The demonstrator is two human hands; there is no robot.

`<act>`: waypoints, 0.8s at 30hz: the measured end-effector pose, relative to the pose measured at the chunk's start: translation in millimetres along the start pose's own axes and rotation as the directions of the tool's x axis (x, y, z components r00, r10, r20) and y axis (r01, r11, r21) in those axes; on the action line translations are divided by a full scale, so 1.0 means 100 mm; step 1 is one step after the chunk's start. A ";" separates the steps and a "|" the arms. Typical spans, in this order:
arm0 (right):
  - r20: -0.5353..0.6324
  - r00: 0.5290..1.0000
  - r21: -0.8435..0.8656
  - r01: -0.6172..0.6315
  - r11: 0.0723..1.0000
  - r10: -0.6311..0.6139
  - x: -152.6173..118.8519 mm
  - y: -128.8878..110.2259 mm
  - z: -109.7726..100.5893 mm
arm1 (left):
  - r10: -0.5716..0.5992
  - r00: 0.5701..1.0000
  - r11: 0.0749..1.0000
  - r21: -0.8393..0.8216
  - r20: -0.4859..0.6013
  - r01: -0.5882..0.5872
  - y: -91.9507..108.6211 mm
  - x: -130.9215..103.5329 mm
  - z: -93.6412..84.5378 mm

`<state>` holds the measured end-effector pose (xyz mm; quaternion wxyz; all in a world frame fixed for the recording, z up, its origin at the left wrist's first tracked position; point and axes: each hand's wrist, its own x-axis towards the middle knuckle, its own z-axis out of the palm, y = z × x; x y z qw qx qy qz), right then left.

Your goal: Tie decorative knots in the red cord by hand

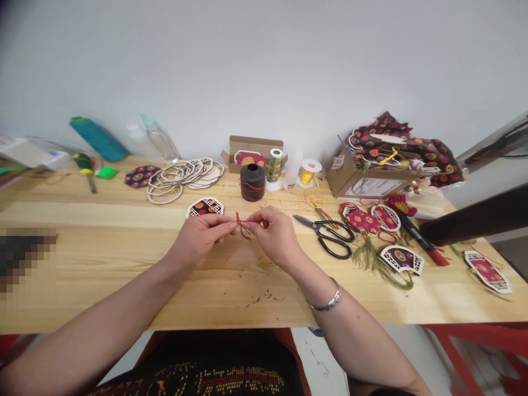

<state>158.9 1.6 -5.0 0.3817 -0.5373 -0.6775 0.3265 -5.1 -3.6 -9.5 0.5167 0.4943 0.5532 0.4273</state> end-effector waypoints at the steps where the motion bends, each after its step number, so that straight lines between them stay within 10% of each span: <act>1: -0.034 0.997 -0.065 0.071 0.995 -0.073 -0.03 -0.01 0.02 | -0.001 1.000 1.000 -0.007 -0.001 0.001 0.00 0.00 0.00; 9: 0.046 0.814 -0.665 0.458 0.590 -0.580 -0.19 0.01 0.15 | -0.087 0.995 0.977 -0.189 0.048 0.094 -0.03 0.01 0.03; 14: 0.178 0.754 -0.772 0.506 0.386 -0.632 -0.22 -0.01 0.15 | -0.146 0.988 0.958 -0.240 0.055 0.155 -0.05 0.03 0.03; 24: 0.242 0.706 -0.805 0.529 0.269 -0.665 -0.25 -0.08 0.17 | -0.222 0.967 0.897 -0.364 0.121 0.252 -0.05 0.04 0.02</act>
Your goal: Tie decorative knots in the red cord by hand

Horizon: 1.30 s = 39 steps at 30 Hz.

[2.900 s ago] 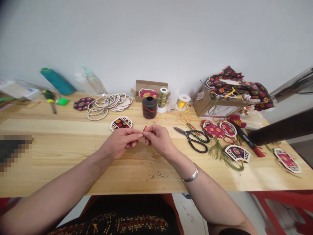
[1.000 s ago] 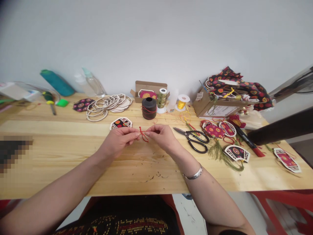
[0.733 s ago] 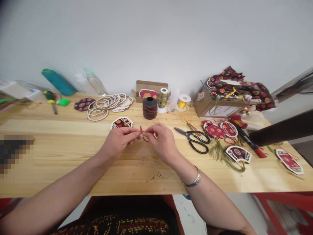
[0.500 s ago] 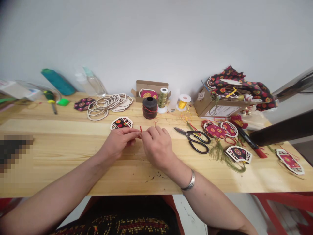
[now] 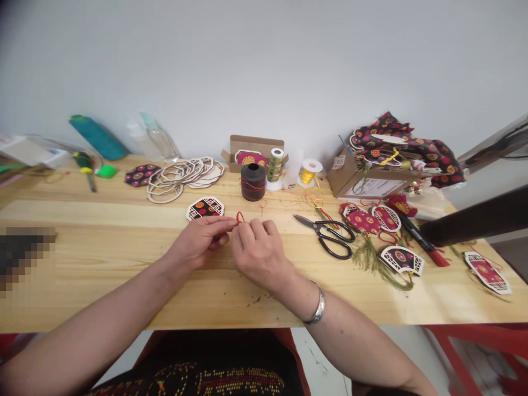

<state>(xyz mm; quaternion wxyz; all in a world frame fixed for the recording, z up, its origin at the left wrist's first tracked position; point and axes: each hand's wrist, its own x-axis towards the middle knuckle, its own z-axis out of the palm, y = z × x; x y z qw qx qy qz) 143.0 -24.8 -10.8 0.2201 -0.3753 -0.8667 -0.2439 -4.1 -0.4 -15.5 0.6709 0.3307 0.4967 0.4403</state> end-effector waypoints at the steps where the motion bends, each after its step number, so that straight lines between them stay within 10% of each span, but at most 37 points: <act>1: -0.001 1.000 0.000 0.004 1.000 -0.004 0.00 0.00 0.00 | -0.005 1.000 1.000 -0.007 0.005 0.005 0.00 0.00 0.00; 15: 0.063 0.995 -0.001 0.076 0.997 -0.076 -0.01 -0.12 -0.02 | 0.004 1.000 0.992 -0.129 0.019 -0.001 -0.03 0.03 -0.01; 20: -0.062 0.998 0.305 0.041 0.951 -0.023 -0.02 -0.05 -0.02 | 0.005 1.000 0.994 -0.106 0.015 -0.003 -0.03 0.02 -0.01; 22: -0.067 0.971 0.535 -0.158 0.830 0.228 -0.01 0.01 0.02 | 0.028 1.000 0.997 -0.072 0.002 -0.028 -0.02 0.01 -0.01; 25: 0.212 0.794 0.752 -0.505 0.424 0.570 0.03 0.12 0.11 | 0.049 0.999 0.999 -0.019 0.009 -0.049 -0.01 0.01 0.00; 27: 0.496 0.650 0.766 -0.639 0.062 0.576 0.05 0.18 0.17 | 0.047 0.999 0.999 -0.004 0.016 -0.047 -0.01 0.01 0.01; 30: 0.722 0.564 0.685 -0.668 -0.291 0.401 0.08 0.19 0.21 | 0.055 0.998 0.998 0.009 0.019 -0.055 -0.01 0.00 0.02; 39: 0.770 0.539 0.635 -0.596 -0.491 0.341 0.08 0.15 0.21 | 0.057 0.996 0.995 0.078 0.062 -0.062 0.00 -0.03 0.04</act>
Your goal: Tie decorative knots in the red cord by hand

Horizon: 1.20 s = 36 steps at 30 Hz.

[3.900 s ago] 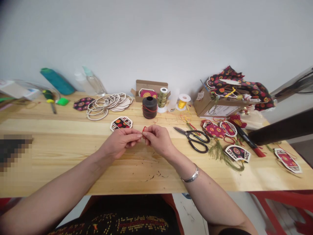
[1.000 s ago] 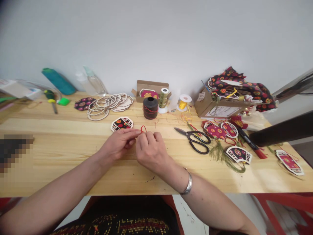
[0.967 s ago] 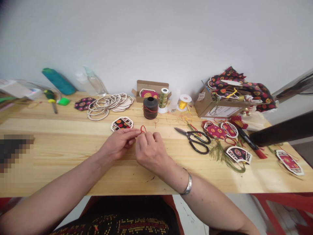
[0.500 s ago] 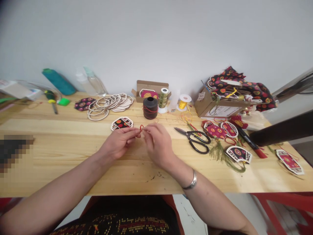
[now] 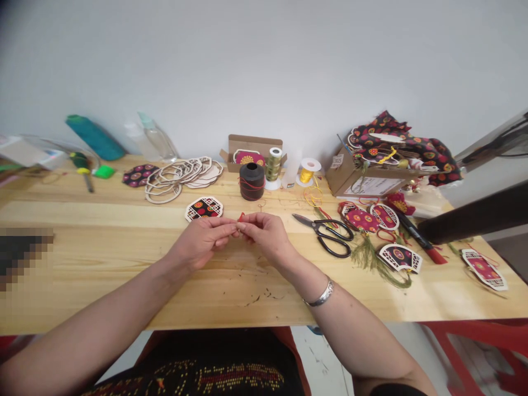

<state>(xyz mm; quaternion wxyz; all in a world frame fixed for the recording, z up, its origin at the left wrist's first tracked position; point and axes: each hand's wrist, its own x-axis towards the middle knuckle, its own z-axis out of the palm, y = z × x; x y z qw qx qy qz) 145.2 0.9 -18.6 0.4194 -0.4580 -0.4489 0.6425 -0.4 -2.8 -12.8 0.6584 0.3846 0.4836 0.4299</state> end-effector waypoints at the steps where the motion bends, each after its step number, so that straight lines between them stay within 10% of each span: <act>1: 0.001 1.000 0.009 0.003 1.000 -0.003 0.01 0.01 0.00 | 0.001 1.000 1.000 0.006 0.002 -0.001 0.00 0.00 0.00; 23: -0.059 0.986 -0.288 0.135 0.948 -0.159 0.02 0.01 -0.02 | -0.001 1.000 1.000 0.007 -0.001 0.001 -0.01 0.01 -0.02; 36: 0.092 0.845 -0.773 0.394 0.497 -0.527 -0.03 0.02 -0.05 | 0.015 0.999 0.992 0.123 -0.036 -0.011 0.00 0.00 -0.02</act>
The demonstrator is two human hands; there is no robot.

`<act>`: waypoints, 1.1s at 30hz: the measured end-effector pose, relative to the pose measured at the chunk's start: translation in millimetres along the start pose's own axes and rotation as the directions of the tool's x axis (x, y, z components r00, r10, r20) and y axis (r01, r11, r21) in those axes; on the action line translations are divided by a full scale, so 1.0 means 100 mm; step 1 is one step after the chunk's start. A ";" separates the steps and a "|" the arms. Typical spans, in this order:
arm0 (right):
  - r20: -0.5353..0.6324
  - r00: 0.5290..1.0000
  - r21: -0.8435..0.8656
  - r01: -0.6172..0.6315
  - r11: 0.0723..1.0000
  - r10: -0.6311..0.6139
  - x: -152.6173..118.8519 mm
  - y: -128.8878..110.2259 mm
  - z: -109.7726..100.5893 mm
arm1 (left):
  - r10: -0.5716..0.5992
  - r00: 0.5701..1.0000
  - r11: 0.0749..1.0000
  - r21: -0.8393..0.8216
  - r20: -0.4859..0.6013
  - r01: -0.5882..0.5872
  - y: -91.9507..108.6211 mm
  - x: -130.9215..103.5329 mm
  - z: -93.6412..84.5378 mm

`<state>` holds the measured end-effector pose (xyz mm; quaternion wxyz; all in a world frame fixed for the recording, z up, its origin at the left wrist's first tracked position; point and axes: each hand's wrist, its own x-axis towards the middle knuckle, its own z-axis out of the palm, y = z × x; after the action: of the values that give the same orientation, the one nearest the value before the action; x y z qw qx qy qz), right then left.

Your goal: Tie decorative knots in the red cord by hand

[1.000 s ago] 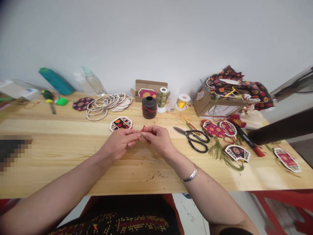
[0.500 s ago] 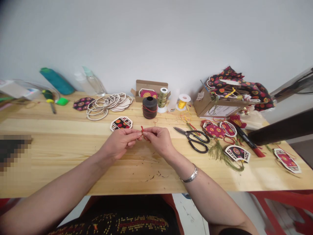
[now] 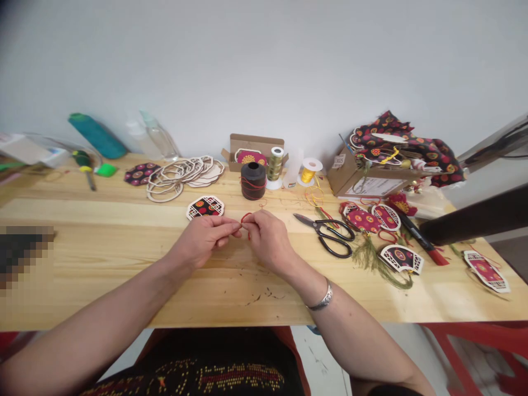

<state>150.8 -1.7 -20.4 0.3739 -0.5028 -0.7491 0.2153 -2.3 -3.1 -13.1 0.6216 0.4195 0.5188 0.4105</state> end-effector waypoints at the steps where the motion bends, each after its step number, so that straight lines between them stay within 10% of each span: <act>1: 0.007 1.000 -0.004 -0.011 1.000 0.011 0.00 0.00 0.00 | 0.000 1.000 1.000 0.004 0.008 0.000 0.00 0.00 -0.01; 16: -0.005 0.996 0.007 -0.088 0.996 0.088 0.00 0.00 -0.01 | -0.019 0.999 1.000 -0.010 0.038 0.020 0.02 -0.01 -0.02; 22: -0.007 0.986 0.143 -0.164 0.976 0.167 0.00 0.02 0.01 | 0.165 0.986 0.959 0.233 0.013 -0.163 -0.01 -0.03 -0.01; 27: 0.092 0.946 0.380 -0.323 0.867 0.312 0.03 0.00 0.01 | 0.550 0.830 0.693 0.506 0.087 -0.513 -0.07 -0.06 0.01; 33: 0.122 0.928 0.463 -0.368 0.806 0.353 0.03 0.01 0.05 | 0.730 0.636 0.319 0.699 0.249 -0.640 -0.17 -0.06 0.00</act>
<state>146.9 2.1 -22.9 0.4273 -0.5245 -0.5689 0.4677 -1.9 -13.8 -27.5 0.1324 0.7861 0.4427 0.4105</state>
